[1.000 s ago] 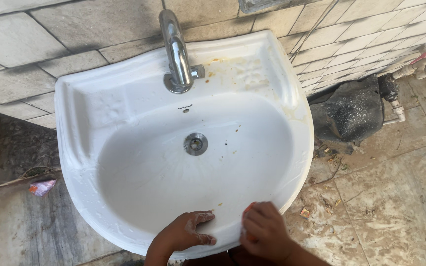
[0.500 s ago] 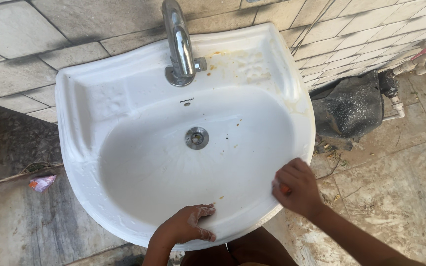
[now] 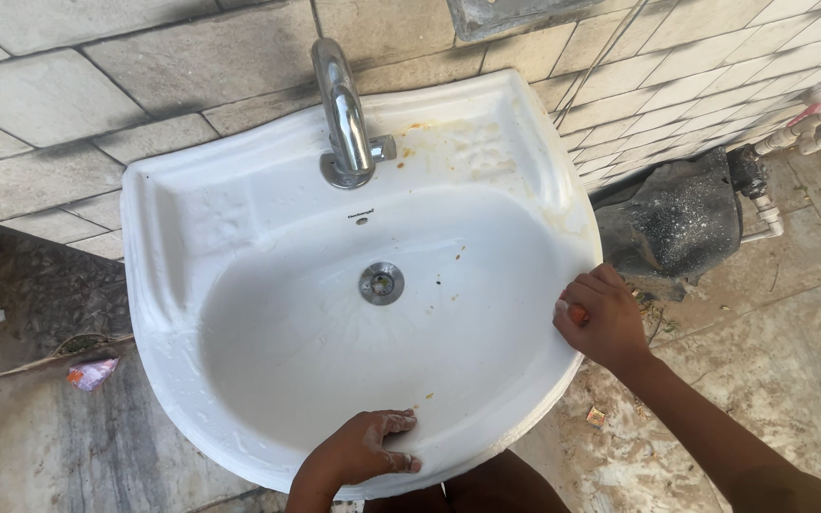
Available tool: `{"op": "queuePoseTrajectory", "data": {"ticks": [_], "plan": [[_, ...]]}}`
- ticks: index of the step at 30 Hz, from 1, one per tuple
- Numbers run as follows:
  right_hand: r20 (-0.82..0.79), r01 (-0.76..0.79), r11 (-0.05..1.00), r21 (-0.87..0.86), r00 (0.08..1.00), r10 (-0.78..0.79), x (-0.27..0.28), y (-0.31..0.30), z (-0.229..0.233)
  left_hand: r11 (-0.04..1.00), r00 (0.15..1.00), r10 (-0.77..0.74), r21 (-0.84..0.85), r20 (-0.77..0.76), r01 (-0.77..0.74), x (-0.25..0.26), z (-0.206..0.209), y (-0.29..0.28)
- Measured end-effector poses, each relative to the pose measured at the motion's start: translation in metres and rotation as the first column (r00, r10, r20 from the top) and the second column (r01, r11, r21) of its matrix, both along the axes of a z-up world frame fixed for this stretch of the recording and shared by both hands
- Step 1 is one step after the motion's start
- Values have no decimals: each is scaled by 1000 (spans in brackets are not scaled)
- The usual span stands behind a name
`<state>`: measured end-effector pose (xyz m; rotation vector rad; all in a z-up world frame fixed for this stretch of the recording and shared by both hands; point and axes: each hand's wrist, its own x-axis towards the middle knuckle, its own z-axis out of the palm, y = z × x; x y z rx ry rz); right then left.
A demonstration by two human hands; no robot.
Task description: The person scrubs a white ceramic sink with a red cloth, focusing on the basin, drain, and faucet area. The person repeatedly wipes and scrubs different parts of the sink surface.
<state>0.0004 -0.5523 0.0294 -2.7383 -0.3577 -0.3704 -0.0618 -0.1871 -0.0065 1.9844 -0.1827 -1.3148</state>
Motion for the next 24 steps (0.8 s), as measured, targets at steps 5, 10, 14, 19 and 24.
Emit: {"op": "queuePoseTrajectory", "data": {"ticks": [5,10,14,19,24], "plan": [[-71,70,979,190,996,-57,-65,81,-10,999,999,38,22,19,-38,9,3,-7],[2,-257,927,272,964,267,-99,103,-5,997,991,73,18,111,-75,15,12,-32],[9,79,992,101,997,-80,-14,32,-21,993,989,-13,114,149,-5,18,15,-52],[124,263,953,151,951,-282,21,14,-27,989,984,-66,144,169,41,25,8,-68],[69,223,940,257,966,-248,-87,60,-37,983,968,-107,169,229,69,27,3,-76]]}}
